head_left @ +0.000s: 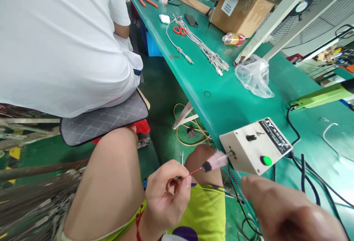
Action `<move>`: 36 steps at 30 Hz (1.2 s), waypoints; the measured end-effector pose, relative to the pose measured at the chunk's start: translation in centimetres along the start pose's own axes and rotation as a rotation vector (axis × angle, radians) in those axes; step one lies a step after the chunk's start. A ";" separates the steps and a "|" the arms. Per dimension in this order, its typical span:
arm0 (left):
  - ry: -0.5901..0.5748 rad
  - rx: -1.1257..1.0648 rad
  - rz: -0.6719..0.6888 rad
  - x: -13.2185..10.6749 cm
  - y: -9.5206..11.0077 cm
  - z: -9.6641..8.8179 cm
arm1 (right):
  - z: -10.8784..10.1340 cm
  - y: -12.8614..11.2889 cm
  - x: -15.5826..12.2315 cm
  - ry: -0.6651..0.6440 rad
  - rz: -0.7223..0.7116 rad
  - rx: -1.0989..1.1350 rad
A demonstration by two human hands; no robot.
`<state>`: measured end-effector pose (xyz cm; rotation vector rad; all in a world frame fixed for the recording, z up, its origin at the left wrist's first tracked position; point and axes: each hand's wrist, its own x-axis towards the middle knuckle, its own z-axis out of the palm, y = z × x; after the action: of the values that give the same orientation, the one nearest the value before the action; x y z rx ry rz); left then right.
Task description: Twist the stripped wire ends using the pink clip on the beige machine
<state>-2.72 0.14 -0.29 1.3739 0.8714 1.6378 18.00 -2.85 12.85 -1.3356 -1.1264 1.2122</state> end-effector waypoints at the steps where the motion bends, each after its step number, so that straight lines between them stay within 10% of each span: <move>1: 0.000 0.005 0.008 0.1 0.1 0.0 | 0.6 0.6 -0.1 -0.050 0.018 -0.053; 10: -0.004 0.056 0.077 1.1 0.9 0.0 | 5.0 2.8 1.4 -0.324 0.363 -0.163; 22: -0.023 0.059 0.024 0.4 0.3 0.2 | 4.7 3.9 2.4 0.093 0.582 0.700; 36: -0.035 0.108 0.028 0.8 0.1 0.8 | 5.0 4.9 2.4 0.060 0.516 0.750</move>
<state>-1.96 0.78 0.29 1.4902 0.9353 1.6032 13.27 -0.56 7.64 -1.0683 -0.2017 1.7228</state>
